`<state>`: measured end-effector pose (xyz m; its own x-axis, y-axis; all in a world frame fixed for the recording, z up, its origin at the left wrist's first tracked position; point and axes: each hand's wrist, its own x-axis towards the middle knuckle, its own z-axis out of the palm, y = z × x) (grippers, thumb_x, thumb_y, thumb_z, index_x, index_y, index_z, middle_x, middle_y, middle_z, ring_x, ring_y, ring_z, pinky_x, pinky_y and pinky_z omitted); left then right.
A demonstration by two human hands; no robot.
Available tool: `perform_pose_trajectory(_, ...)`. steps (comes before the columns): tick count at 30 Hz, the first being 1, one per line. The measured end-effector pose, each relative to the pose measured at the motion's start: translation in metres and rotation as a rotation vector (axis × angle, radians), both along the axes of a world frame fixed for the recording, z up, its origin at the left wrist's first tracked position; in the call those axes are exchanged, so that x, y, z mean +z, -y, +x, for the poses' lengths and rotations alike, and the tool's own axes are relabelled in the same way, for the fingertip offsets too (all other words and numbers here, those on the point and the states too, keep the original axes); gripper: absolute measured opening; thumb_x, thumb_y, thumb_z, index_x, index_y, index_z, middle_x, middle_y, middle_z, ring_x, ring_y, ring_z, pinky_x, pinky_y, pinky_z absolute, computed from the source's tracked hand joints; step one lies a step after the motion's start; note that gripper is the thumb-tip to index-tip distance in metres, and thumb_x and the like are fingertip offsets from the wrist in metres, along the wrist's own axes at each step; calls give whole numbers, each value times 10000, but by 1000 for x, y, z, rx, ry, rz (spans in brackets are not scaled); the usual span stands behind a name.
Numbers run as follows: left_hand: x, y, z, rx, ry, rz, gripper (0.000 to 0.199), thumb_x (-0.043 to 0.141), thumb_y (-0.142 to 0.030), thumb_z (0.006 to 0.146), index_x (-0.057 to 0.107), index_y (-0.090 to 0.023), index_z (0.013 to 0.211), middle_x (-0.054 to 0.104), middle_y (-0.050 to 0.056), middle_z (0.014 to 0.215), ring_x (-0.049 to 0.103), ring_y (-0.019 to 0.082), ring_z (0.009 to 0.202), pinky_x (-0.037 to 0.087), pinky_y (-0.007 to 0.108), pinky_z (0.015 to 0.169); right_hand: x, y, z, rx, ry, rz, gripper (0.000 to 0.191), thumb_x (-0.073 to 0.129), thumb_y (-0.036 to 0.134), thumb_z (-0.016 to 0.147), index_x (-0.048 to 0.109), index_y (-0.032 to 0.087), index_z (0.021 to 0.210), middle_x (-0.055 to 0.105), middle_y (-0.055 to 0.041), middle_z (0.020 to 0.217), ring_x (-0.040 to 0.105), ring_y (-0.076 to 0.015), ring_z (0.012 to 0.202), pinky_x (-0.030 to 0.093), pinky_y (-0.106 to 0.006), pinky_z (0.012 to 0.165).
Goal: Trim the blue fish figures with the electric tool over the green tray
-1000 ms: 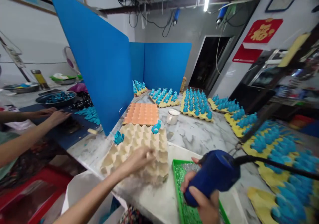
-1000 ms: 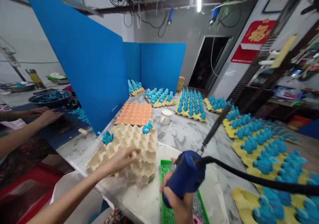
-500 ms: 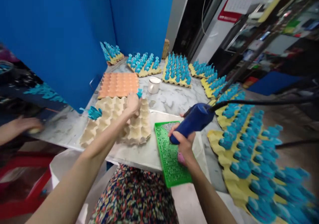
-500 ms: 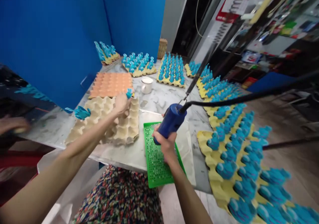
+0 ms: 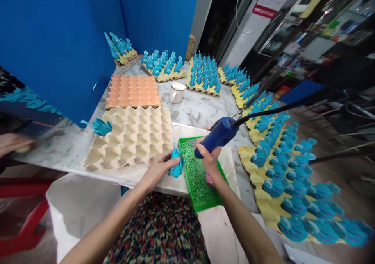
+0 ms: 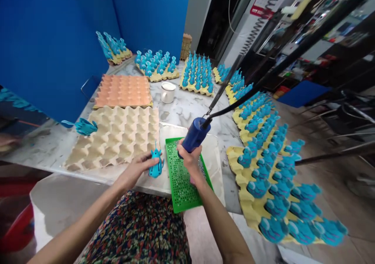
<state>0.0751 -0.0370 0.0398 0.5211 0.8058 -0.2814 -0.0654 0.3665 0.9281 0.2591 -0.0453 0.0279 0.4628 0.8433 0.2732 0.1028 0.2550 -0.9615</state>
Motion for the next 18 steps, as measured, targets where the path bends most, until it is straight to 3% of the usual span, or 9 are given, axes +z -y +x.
perform_pose_trajectory(4, -24, 15, 2, -9, -17, -131, 414, 690, -451, 687, 662, -135, 952, 612, 13, 709, 467, 108, 576, 349, 233, 548, 1, 1, -2, 9, -28, 47, 313, 656, 234, 673, 524, 219, 957, 572, 51, 677, 525, -144, 560, 453, -308, 604)
perform_pose_trajectory(8, -37, 20, 7, -10, -12, -133, 422, 683, -449, 688, 662, -129, 961, 622, 22, 746, 470, 116, 595, 360, 240, 572, 2, 2, -5, 12, -38, 100, 444, 624, 233, 685, 457, 242, 1096, 560, 73, 638, 517, -151, 531, 454, -317, 602)
perform_pose_trajectory(12, -45, 20, 15, 6, 10, -58, 363, 673, -418, 690, 672, -124, 903, 621, 24, 786, 490, 137, 668, 386, 253, 630, 3, 2, -6, -14, -25, 71, 411, 613, 253, 684, 470, 243, 1069, 557, 69, 634, 514, -155, 538, 464, -328, 620)
perform_pose_trajectory(18, -52, 20, 21, 30, 0, -1, 309, 648, -391, 688, 661, -120, 837, 578, 7, 727, 459, 133, 661, 367, 248, 622, 16, 7, -9, -95, 15, 80, 228, 629, 256, 687, 511, 229, 880, 566, 44, 650, 526, -159, 573, 461, -329, 635)
